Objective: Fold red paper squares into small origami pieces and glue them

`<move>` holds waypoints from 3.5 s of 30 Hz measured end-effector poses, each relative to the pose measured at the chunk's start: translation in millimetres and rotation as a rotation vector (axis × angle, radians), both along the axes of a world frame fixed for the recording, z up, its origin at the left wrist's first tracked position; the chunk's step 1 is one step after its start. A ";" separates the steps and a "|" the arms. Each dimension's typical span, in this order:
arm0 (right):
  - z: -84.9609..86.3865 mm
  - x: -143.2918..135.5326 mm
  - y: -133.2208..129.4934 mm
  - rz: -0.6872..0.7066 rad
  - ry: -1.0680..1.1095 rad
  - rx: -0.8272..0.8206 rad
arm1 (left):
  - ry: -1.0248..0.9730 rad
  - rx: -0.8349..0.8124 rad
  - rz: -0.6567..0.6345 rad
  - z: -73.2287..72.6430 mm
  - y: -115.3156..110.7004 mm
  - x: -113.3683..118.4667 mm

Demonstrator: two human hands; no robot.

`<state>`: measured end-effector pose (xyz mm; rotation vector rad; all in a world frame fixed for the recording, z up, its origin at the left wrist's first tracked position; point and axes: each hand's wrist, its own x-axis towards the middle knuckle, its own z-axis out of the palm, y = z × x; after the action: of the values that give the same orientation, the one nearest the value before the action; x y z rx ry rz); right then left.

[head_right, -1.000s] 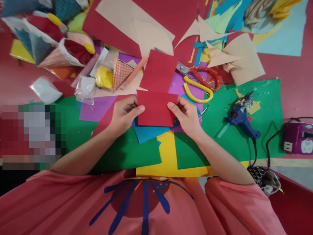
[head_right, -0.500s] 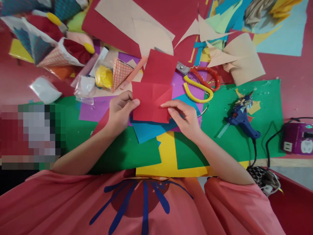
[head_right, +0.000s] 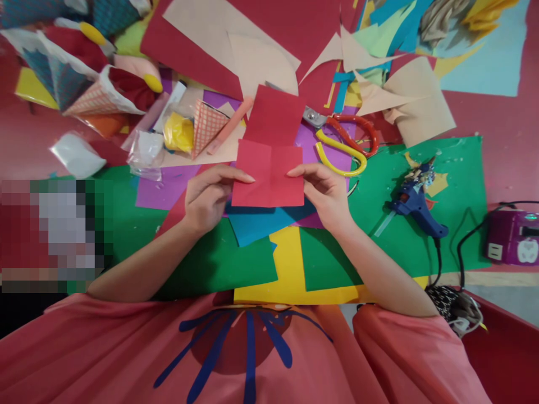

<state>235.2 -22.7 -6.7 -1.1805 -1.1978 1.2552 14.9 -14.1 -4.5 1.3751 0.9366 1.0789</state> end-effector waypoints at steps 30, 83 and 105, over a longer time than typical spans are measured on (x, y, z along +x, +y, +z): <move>11.6 -6.8 0.6 0.170 -0.153 0.108 | 0.158 0.061 -0.023 5.5 4.2 5.7; 20.6 -9.5 -2.2 0.341 -0.326 -0.008 | 0.356 0.114 -0.121 5.2 -1.8 10.3; 18.6 -8.7 -1.8 0.401 -0.285 0.020 | 0.338 0.157 -0.153 7.2 -1.3 9.1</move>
<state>226.6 -24.5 11.8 -1.1670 -1.7184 1.3917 24.0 -15.4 2.7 1.7673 0.9840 0.8314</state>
